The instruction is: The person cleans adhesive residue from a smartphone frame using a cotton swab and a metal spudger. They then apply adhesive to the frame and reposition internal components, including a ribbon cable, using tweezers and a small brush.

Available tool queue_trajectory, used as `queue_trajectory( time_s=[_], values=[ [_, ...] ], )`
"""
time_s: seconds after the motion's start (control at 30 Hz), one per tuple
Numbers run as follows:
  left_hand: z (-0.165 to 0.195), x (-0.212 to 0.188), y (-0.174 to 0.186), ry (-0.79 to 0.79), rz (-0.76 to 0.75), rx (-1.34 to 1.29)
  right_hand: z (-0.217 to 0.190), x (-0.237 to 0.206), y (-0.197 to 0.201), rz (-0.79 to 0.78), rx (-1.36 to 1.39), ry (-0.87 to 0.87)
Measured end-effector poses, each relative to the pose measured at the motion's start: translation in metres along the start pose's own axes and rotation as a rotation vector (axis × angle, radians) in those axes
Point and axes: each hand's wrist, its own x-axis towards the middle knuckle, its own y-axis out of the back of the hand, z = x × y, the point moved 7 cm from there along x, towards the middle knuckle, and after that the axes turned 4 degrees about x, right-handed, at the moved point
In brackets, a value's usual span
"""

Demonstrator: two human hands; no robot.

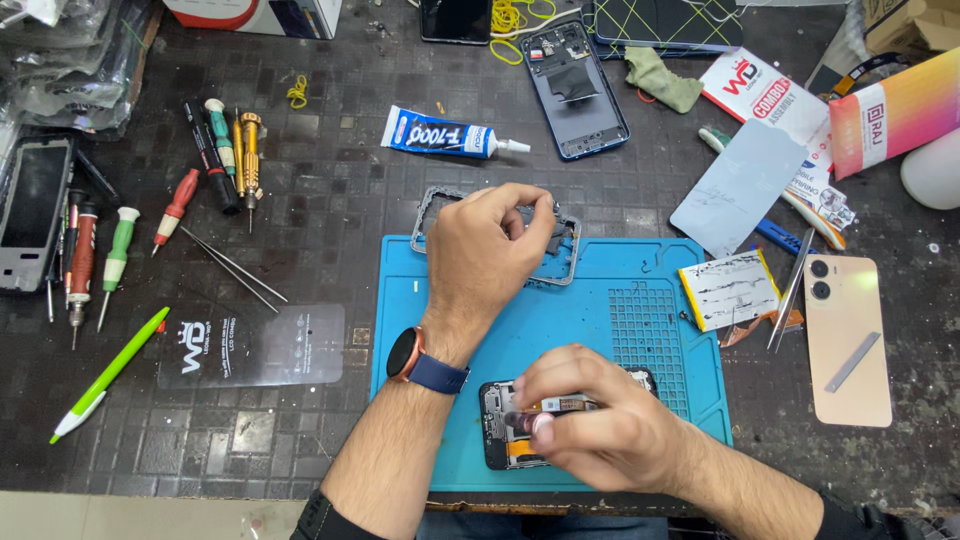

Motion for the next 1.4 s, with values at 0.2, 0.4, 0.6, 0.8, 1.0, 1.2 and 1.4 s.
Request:
queue_trajectory(
  time_s=[0.2,0.4,0.6,0.8,1.0,1.2,1.4],
  values=[
    [0.001,0.0,-0.001,-0.018,0.021,-0.016,-0.003,0.001,-0.003,-0.036,-0.114,0.034],
    [-0.002,-0.001,-0.003,0.011,-0.008,-0.007,0.006,-0.001,-0.005,-0.015,0.02,-0.097],
    [0.002,0.001,0.0,-0.013,0.026,-0.015,0.011,-0.001,-0.008,-0.005,0.146,-0.109],
    [0.0,-0.001,-0.003,-0.004,0.016,-0.025,0.014,-0.007,-0.01,0.005,0.212,-0.131],
    [0.003,0.0,-0.001,-0.023,0.042,-0.036,0.014,-0.009,-0.01,-0.027,0.146,-0.068],
    [0.001,-0.001,-0.004,-0.01,0.017,-0.023,0.016,-0.015,-0.012,-0.03,0.19,-0.104],
    [0.003,0.0,-0.002,-0.014,0.029,-0.036,0.012,-0.01,-0.012,-0.018,0.198,-0.085]
  ],
)
